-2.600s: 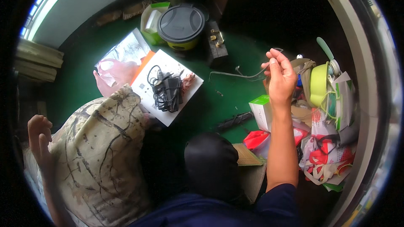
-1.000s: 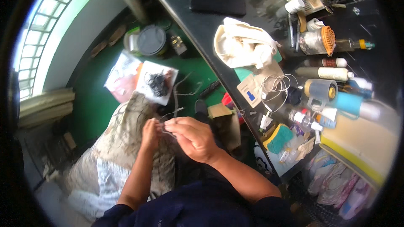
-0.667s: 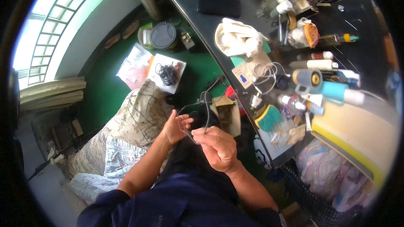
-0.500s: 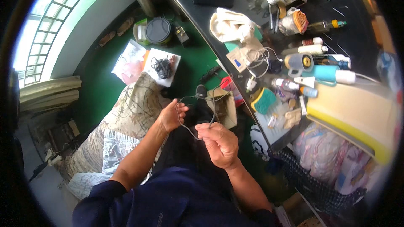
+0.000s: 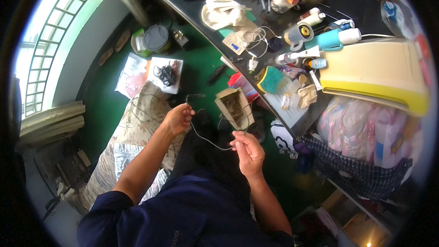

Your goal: The person is repairing a black electronic cable. They use a cloth to clean the connector, then wrap the connector with tape. Finally, they coil the cable and place it on a box.

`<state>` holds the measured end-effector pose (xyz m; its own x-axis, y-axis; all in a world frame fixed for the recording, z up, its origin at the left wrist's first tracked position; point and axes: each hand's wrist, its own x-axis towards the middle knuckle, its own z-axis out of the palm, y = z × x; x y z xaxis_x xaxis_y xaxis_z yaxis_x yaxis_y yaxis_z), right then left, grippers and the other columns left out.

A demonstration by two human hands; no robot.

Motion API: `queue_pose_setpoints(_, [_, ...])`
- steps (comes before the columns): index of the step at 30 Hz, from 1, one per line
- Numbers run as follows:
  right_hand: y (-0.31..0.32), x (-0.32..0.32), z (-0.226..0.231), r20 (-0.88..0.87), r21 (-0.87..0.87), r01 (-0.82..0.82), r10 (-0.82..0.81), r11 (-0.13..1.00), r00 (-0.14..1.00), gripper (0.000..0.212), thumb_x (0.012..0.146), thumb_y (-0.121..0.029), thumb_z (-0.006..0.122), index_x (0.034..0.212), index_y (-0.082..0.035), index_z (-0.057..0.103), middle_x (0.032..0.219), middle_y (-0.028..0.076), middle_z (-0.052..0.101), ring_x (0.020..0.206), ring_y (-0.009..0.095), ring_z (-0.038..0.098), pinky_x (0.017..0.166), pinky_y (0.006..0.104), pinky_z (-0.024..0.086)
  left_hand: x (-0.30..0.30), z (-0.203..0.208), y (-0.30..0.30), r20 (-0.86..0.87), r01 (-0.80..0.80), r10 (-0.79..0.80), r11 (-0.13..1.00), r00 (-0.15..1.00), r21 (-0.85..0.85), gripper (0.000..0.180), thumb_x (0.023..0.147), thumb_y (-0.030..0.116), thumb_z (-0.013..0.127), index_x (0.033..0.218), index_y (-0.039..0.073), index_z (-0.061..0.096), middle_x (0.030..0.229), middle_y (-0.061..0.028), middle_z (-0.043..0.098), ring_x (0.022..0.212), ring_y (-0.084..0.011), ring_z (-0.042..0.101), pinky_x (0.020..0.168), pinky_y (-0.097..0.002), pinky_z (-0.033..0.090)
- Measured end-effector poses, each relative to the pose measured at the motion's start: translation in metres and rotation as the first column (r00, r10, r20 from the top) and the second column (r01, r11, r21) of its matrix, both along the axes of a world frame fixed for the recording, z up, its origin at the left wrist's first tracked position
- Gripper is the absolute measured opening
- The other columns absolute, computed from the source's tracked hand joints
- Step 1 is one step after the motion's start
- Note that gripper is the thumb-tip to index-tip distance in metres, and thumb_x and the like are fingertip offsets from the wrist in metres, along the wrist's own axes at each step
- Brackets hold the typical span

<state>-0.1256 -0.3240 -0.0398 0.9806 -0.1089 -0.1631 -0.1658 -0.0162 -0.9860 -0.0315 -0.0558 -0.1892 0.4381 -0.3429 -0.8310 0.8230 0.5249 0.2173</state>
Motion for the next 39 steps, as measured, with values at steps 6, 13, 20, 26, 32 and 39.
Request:
queue_pose_setpoints(6, [-0.044,-0.035,-0.059,-0.244,0.027,0.167,-0.155,0.986,0.957,0.024,0.1,-0.004,0.061,0.123,-0.001,0.065,0.103,0.005,0.066,0.09,0.012,0.067,0.074,0.0245,0.056,-0.009,0.03,-0.02,0.133,0.069,-0.087,0.989,0.987,0.133,0.015,0.105,0.021,0.051,0.093,0.014,0.055,0.085,-0.0032,0.063,0.065,-0.0083,0.047,0.054,-0.0222,0.036])
queue_pose_setpoints(13, [-0.093,-0.064,-0.132,-0.414,0.039,0.3,-0.258,0.953,0.873,0.026,0.097,-0.007,0.062,0.123,-0.002,0.065,0.106,0.004,0.068,0.088,0.011,0.066,0.071,0.0247,0.055,-0.043,0.061,-0.059,0.314,0.135,-0.2,0.967,0.928,0.217,0.016,0.104,0.021,0.056,0.09,0.014,0.058,0.089,-0.004,0.066,0.068,-0.008,0.051,0.058,-0.0224,0.038])
queue_pose_setpoints(20, [-0.125,-0.091,-0.168,-0.461,0.03,0.297,-0.251,0.954,0.851,0.03,0.096,-0.006,0.062,0.126,-0.002,0.064,0.112,0.006,0.069,0.089,0.013,0.067,0.07,0.026,0.056,-0.08,0.083,-0.102,0.425,0.131,-0.24,0.954,0.873,0.269,0.015,0.104,0.016,0.057,0.09,0.011,0.061,0.092,-0.0036,0.065,0.07,-0.0067,0.05,0.059,-0.0214,0.037])
queue_pose_setpoints(26, [-0.142,-0.104,-0.186,-0.533,0.075,0.315,-0.228,0.946,0.815,0.03,0.096,-0.011,0.064,0.126,-0.006,0.063,0.116,0.005,0.066,0.09,0.013,0.067,0.071,0.0265,0.054,-0.103,0.104,-0.136,0.523,0.152,-0.355,0.908,0.775,0.391,0.012,0.102,0.012,0.06,0.092,0.007,0.065,0.094,-0.0005,0.064,0.071,-0.0043,0.048,0.061,-0.0205,0.038])
queue_pose_setpoints(32, [-0.151,-0.108,-0.2,-0.61,0.141,0.34,-0.189,0.93,0.769,0.029,0.095,-0.018,0.066,0.123,-0.012,0.063,0.114,0.003,0.065,0.09,0.013,0.067,0.073,0.0295,0.053,-0.123,0.098,-0.162,0.654,0.074,-0.458,0.847,0.603,0.526,0.008,0.1,0.009,0.066,0.096,0.002,0.066,0.092,0.0004,0.064,0.084,-0.0067,0.055,0.076,-0.0227,0.046])
queue_pose_setpoints(39, [-0.158,-0.115,-0.209,-0.682,0.235,0.385,-0.131,0.893,0.719,0.032,0.097,-0.021,0.065,0.127,-0.013,0.06,0.12,0.002,0.063,0.093,0.015,0.067,0.078,0.0328,0.053,-0.13,0.117,-0.186,0.63,0.119,-0.662,0.721,0.405,0.682,0.004,0.095,0.004,0.068,0.094,0.001,0.067,0.094,-0.0058,0.065,0.091,-0.0161,0.063,0.082,-0.0293,0.05])
